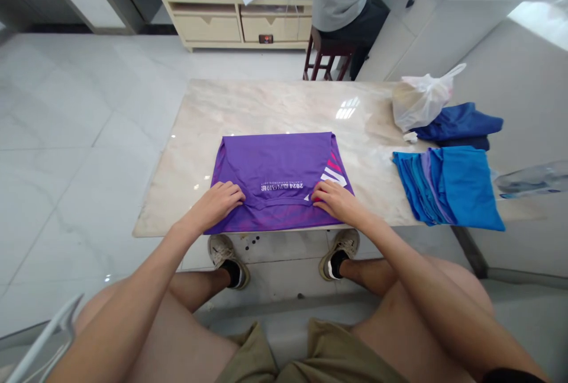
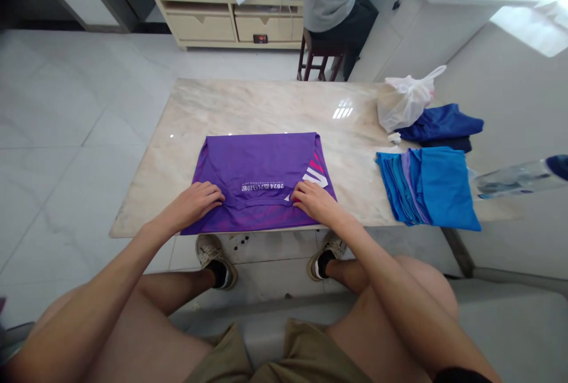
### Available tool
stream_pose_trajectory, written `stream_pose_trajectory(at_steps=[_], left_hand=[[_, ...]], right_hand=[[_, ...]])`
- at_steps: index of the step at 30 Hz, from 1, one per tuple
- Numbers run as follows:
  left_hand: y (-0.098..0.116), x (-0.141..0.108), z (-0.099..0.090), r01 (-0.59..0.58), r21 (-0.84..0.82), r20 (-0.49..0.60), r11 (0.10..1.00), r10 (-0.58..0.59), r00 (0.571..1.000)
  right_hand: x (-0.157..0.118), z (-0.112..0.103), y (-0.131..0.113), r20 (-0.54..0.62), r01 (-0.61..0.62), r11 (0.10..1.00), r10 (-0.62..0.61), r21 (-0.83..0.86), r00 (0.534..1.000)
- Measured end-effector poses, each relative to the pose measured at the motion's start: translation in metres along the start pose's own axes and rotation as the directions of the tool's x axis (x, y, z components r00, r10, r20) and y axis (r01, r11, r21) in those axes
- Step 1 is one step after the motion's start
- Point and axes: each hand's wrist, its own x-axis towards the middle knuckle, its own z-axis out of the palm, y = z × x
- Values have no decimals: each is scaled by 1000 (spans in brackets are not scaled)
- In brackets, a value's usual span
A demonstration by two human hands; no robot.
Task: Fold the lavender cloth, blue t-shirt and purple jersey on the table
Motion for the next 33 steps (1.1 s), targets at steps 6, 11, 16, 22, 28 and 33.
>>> stream_pose_trajectory(at_steps=[6, 11, 16, 22, 28, 33], left_hand=[[-8, 5, 0, -20, -59, -3, 998, 19, 1000], [-8, 2, 2, -18, -61, -3, 998, 18, 1000], [-5, 4, 4, -7, -78, 22, 997, 9, 1000], [-2, 9, 4, 28, -94, 35, 995, -25, 999], [-4, 2, -12, 55, -160, 0, 986, -55, 998], [0, -5, -19, 8, -238, 47, 971, 4, 999]], right_hand=[[5, 2, 6, 0, 7, 999, -7, 36, 1000], [3, -5, 3, 30, 4, 999, -5, 45, 1000], [4, -3, 1, 13, -6, 998, 5, 58, 1000], [10, -1, -2, -1, -18, 996, 18, 82, 1000], [6, -25, -10, -34, -25, 994, 29, 110, 999], [0, -40, -14, 50, -30, 988, 22, 151, 998]])
